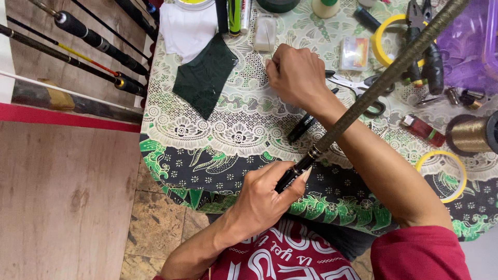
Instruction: The person holds a fishing rod and uses a small metal tool to scrape and clean the surface of the rod's handle. They rotate the rod to access different areas and continue scraping along the handle's length.
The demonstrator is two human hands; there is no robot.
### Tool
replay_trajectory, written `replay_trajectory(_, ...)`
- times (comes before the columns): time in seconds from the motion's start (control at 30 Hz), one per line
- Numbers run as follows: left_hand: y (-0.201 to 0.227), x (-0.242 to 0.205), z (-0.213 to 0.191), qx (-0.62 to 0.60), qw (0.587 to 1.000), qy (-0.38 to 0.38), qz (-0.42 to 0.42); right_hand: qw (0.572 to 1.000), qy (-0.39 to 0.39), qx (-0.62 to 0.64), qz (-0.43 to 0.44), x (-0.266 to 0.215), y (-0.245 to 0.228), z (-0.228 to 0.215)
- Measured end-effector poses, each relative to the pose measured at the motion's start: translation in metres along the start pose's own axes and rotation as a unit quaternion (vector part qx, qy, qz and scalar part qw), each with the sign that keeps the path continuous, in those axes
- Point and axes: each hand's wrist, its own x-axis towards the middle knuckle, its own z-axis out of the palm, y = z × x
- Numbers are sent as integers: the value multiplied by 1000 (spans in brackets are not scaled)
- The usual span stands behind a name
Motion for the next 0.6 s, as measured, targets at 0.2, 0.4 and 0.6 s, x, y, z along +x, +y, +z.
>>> replay_trajectory(0.2,-2,6,-3,-19,1000,9,4,989,-36,119,-83,-23,-8,-8)
replay_trajectory(0.4,-2,10,-4,-36,999,3,7,965,-47,190,-174,-38,-21,5)
replay_trajectory(0.6,-2,12,-3,-32,999,25,17,960,-2,179,-216,-36,-19,21)
